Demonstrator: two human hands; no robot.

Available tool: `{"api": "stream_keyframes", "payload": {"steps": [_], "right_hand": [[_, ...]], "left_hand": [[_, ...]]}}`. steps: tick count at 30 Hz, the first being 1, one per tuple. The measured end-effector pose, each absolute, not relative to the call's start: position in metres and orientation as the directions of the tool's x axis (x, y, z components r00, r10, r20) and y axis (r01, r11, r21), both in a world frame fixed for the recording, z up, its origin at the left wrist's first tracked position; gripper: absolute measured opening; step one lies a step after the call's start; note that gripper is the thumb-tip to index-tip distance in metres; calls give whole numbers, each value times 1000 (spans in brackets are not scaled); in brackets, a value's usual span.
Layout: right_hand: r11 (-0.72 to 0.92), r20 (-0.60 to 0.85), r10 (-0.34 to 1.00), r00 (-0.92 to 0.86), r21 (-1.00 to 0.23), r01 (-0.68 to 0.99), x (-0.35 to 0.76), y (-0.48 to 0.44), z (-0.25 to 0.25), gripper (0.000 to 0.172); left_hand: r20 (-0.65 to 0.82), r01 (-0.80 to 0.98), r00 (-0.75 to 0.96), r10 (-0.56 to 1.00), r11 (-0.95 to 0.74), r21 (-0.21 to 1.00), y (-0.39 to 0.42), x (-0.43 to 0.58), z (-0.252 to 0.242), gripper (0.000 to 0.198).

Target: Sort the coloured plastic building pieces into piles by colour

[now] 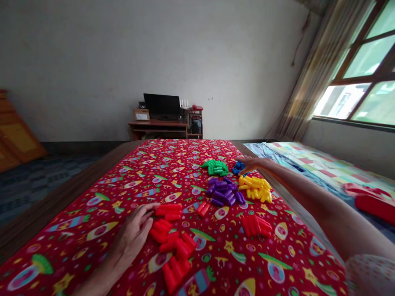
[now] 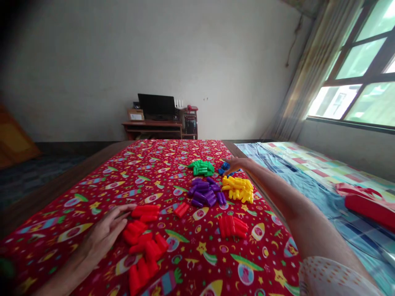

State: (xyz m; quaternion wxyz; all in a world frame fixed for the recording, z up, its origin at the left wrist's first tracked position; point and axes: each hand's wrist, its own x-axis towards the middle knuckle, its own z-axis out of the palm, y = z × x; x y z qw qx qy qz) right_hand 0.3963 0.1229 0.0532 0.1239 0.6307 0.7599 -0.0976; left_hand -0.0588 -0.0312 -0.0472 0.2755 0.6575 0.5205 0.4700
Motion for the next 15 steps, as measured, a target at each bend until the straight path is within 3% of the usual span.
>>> {"api": "stream_keyframes", "payload": {"steps": [3, 10, 15], "right_hand": [[211, -350, 913, -211, -38, 977, 395, 121, 52, 124], [306, -287, 900, -327, -117, 945, 399, 119, 47, 93], [381, -76, 917, -391, -120, 917, 415, 121, 46, 82]], "left_hand": [[336, 446, 31, 941, -314, 838, -32, -60, -47, 32], [379, 459, 28, 925, -349, 817, -30, -61, -53, 30], [399, 483, 34, 916, -365, 796, -31, -64, -56, 29]]}}
